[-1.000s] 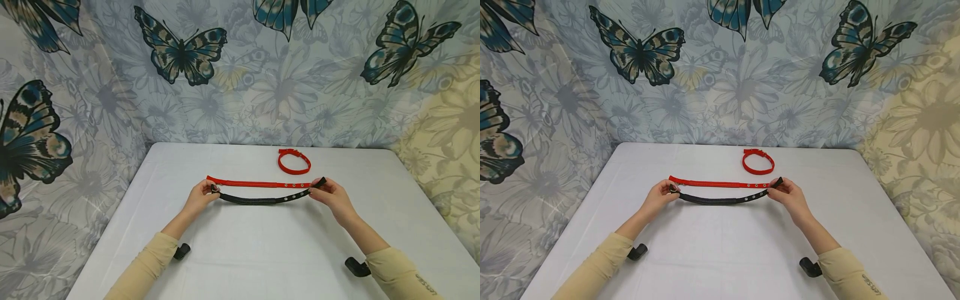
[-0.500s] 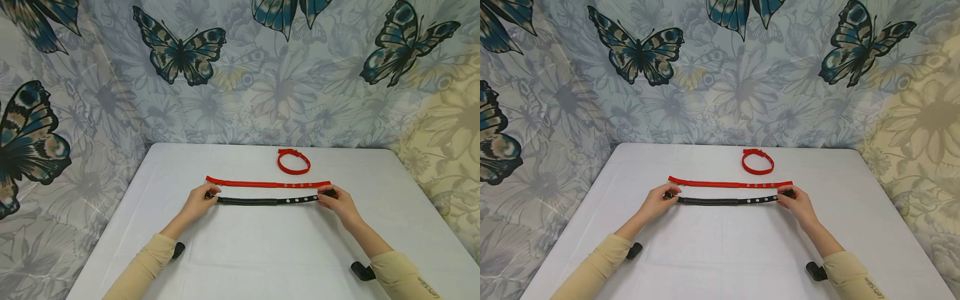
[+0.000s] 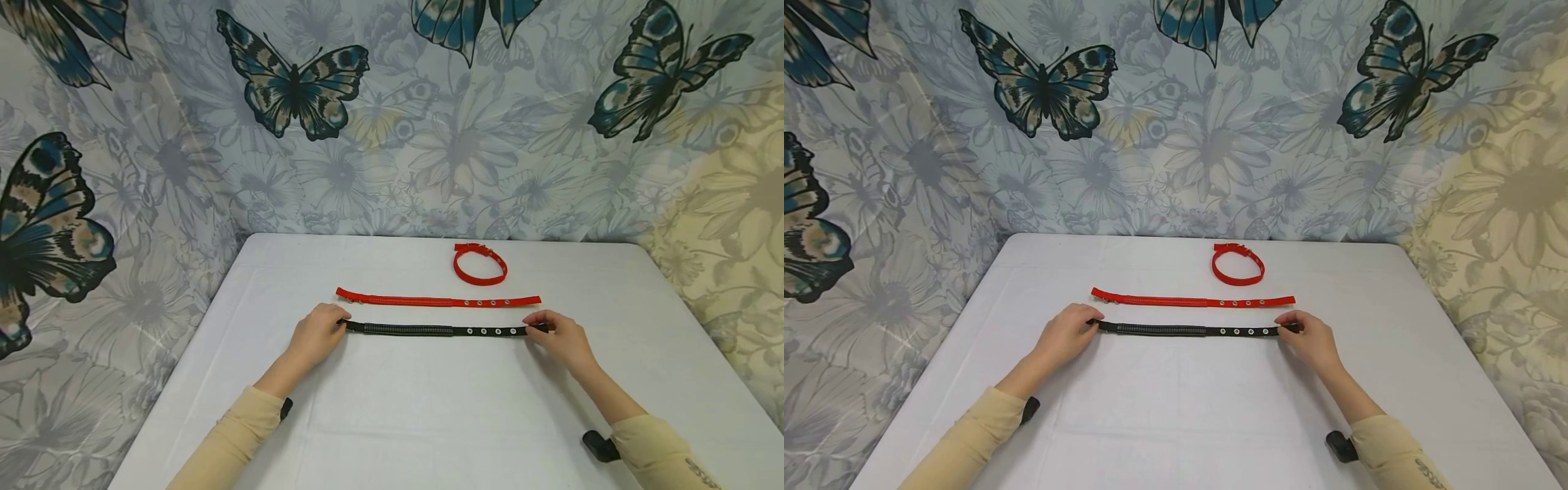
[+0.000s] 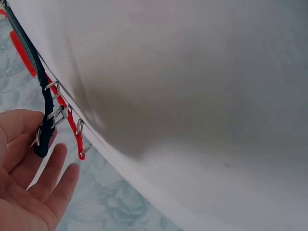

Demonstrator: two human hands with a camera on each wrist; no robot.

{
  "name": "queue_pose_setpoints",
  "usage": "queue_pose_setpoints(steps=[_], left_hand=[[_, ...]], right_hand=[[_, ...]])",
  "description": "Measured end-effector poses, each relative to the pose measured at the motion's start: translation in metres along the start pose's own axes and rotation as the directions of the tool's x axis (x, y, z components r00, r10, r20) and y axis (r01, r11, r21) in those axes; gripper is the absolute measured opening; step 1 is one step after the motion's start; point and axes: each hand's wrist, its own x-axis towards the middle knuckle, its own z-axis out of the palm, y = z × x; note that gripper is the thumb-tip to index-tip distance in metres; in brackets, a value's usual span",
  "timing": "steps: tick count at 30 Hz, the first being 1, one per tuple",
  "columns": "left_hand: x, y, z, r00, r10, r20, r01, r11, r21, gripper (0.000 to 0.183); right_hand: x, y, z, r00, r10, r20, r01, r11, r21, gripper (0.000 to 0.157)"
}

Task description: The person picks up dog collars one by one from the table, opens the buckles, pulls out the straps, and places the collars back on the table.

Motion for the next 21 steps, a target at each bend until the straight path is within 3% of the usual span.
queue_pose_setpoints(steps=[5, 9, 17, 21], left_hand=[[-0.0032, -0.0039, -0.0005, 0.987, 0.134, -0.093, -0.119, 0.982, 0.147, 0.016], [-0.0036, -0.0054, 0.0000, 0.978, 0.180, -0.109, -0.153, 0.963, 0.222, 0.014], [-0.0037, -0.0034, 0.0016, 0.994, 0.098, -0.044, -0.088, 0.978, 0.190, 0.012], [-0.0061, -0.0012, -0.0004, 0.999, 0.030, 0.029, -0.034, 0.988, 0.149, 0.013]], right_hand=[[-0.0026, 0.0046, 0.0026, 0.994, -0.108, 0.014, 0.109, 0.986, -0.126, 0.012], [-0.0031, 0.0056, 0.0035, 0.985, -0.171, 0.015, 0.170, 0.964, -0.203, 0.010], [-0.0040, 0.0011, 0.0044, 0.981, -0.192, 0.036, 0.195, 0.940, -0.280, 0.007], [-0.0060, -0.0012, 0.0055, 0.981, -0.190, 0.033, 0.191, 0.934, -0.301, 0.007]])
